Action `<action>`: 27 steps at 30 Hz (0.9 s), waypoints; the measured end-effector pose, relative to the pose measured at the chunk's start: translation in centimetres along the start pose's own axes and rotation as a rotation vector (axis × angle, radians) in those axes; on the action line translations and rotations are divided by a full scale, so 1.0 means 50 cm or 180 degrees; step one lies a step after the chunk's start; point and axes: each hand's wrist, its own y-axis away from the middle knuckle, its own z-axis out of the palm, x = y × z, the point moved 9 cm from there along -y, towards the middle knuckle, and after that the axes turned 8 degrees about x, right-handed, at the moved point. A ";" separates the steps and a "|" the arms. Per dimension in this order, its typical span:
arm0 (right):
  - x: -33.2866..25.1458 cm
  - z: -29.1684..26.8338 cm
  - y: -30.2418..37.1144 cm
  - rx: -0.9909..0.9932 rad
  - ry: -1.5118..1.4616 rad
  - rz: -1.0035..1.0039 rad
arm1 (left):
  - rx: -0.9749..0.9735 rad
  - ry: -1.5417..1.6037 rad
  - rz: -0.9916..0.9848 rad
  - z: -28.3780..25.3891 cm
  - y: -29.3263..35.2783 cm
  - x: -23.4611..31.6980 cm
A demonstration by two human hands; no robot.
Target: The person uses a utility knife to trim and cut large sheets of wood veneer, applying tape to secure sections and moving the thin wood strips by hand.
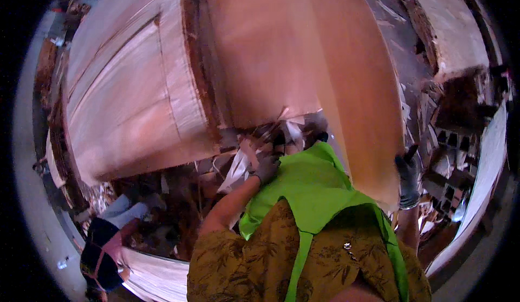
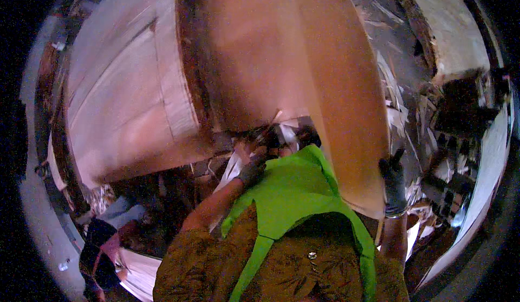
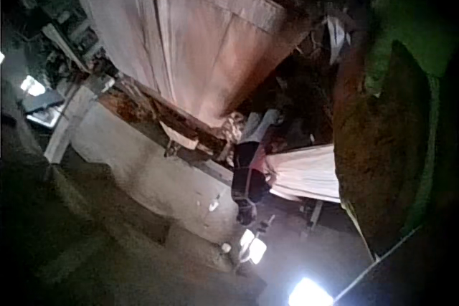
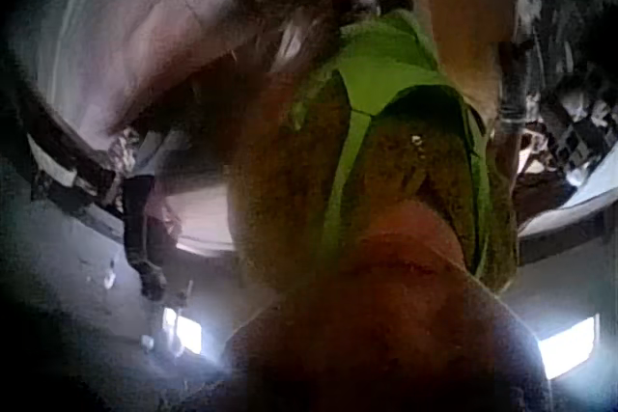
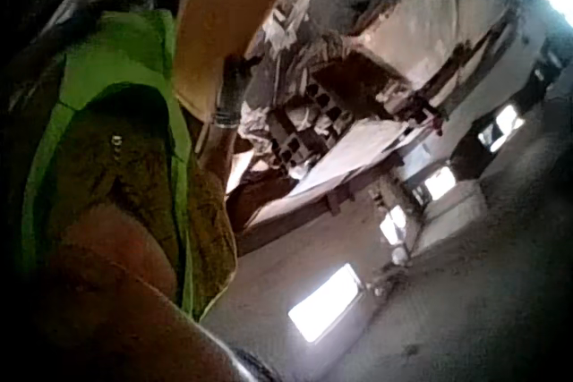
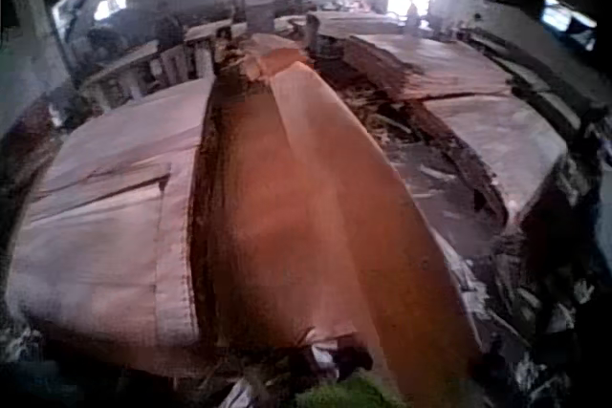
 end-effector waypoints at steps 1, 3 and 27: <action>-0.056 -0.015 0.042 0.0238 -0.0022 -0.0024 | -0.0166 -0.0069 0.0183 0.000 -0.023 0.030; -0.013 -0.105 0.041 0.0449 0.0164 -0.0037 | -0.0458 0.0002 0.0435 0.018 -0.064 0.100; 0.318 -1.122 -0.085 0.2495 -0.1332 -0.0282 | -0.2146 0.3523 0.0127 0.717 -0.466 1.395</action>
